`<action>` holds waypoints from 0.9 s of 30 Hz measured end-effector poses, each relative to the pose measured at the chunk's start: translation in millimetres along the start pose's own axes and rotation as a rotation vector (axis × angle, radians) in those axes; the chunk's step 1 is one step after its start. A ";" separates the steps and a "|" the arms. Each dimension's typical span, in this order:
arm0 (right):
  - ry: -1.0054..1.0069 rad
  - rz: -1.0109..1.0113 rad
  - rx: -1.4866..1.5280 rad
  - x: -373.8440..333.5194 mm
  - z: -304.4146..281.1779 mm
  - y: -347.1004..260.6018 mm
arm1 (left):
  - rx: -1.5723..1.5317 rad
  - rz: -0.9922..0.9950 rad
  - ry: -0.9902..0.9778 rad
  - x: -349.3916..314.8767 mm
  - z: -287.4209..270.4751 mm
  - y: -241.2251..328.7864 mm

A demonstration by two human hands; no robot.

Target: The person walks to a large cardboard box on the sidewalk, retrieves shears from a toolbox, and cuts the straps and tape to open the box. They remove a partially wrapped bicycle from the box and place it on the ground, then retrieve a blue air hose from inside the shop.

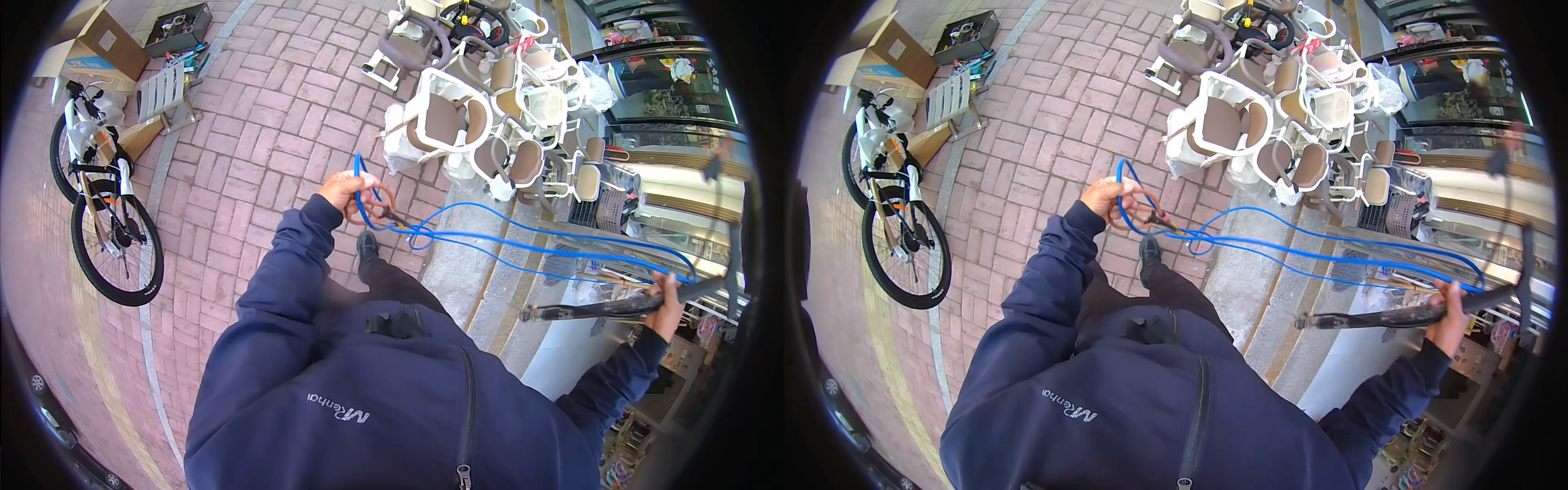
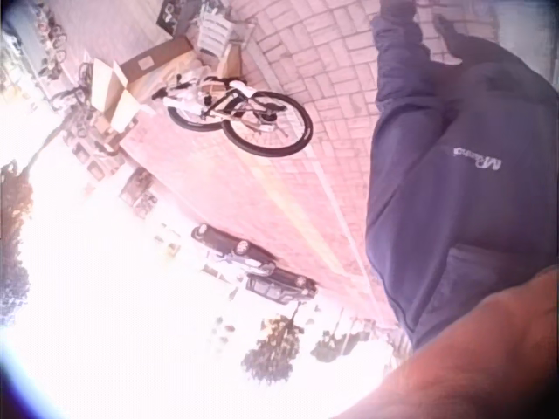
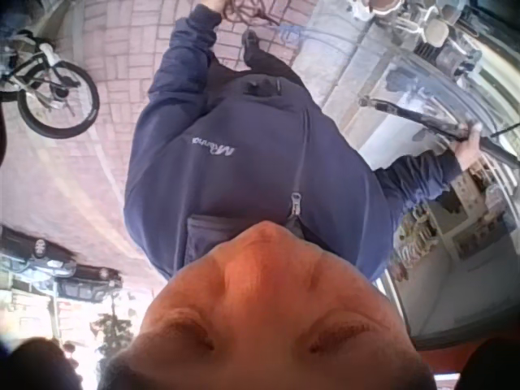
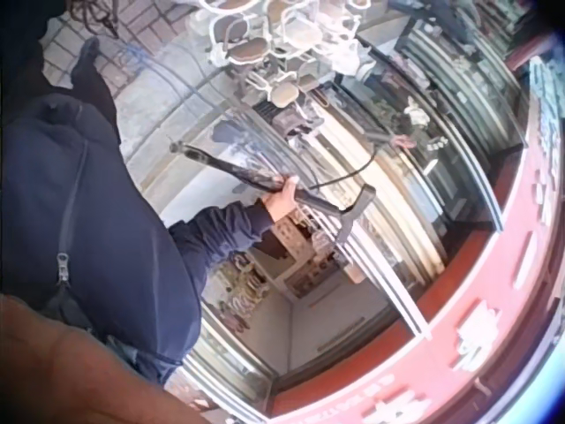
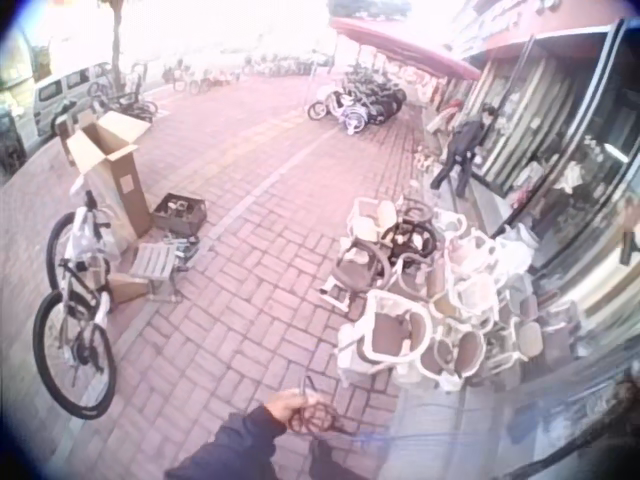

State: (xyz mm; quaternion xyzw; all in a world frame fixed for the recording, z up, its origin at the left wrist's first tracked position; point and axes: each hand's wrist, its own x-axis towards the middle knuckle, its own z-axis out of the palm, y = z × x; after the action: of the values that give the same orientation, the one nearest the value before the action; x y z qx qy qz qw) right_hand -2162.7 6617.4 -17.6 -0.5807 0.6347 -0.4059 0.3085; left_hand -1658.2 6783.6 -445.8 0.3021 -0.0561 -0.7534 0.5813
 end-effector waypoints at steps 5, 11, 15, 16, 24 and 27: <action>-0.298 0.336 -0.694 14.5 13.4 196.7 | 0.338 -0.119 0.074 -45.1 47.0 -2.3; -0.818 0.846 -1.079 -55.2 29.8 339.2 | 0.217 0.252 0.485 -77.3 19.0 -7.5; -1.166 0.852 -1.298 -99.3 35.9 388.2 | 0.577 0.408 0.393 -95.4 3.4 -0.4; -1.151 0.921 -1.332 -109.3 32.3 393.1 | 0.466 0.357 0.475 -102.5 2.2 4.8; -1.174 1.313 -1.139 -104.7 33.8 374.9 | 0.374 0.331 0.578 -121.3 -5.3 6.9; -1.029 1.097 -0.852 -101.3 46.8 364.4 | 0.691 0.316 0.576 -117.9 -19.0 0.6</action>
State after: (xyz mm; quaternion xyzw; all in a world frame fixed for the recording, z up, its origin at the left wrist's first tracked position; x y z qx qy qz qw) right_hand -2286.0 6708.6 -366.5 -0.3700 0.7049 0.3863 0.4658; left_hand -1631.1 6895.8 -415.0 0.6622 -0.1850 -0.4786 0.5461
